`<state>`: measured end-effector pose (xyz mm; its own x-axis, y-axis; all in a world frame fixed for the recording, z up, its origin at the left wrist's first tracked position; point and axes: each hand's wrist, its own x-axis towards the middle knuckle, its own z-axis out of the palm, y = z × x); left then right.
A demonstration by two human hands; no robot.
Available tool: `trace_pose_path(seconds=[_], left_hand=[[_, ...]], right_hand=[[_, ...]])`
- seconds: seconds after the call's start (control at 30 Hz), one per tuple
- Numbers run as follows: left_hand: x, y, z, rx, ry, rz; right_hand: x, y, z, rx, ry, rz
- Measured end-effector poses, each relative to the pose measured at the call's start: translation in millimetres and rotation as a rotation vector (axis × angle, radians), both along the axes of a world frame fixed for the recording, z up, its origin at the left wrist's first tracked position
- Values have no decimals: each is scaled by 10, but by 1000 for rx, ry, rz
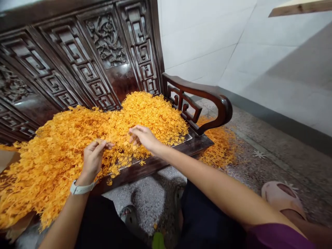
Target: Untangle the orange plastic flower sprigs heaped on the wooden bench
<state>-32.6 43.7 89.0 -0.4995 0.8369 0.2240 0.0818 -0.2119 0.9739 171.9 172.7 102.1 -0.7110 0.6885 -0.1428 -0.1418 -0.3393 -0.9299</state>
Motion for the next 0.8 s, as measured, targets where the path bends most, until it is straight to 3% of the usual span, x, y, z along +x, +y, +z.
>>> trace_pose_path(seconds=[0.1,0.2,0.27,0.33,0.4,0.47,0.53,0.6,0.73,0.8], left_hand=[[97,38,-2,26,3,60],[57,77,27,47,-108,147],[-28,83,48,77,-149,178],[-107,71,61,87,-166,129],[-140,48,60,75,-171,18],[-120,22,48,81,-125,-86],[-71,-7,31,87,-1,-158],[-17,-36,21,76,213,-209],[66,-84,45,40,650,-268],[100,-97,64,18,761,-267]], right_hand=[[96,38,31,192,-101,210],[220,-2,122,388,-115,743],[308,-57,201,416,-110,1057],[369,-82,257,422,-89,1117],[377,-42,264,467,-35,872],[331,55,215,477,39,440],[260,171,132,479,85,16],[199,264,54,564,93,-264],[181,340,21,895,15,-452],[207,356,47,958,-35,-444]])
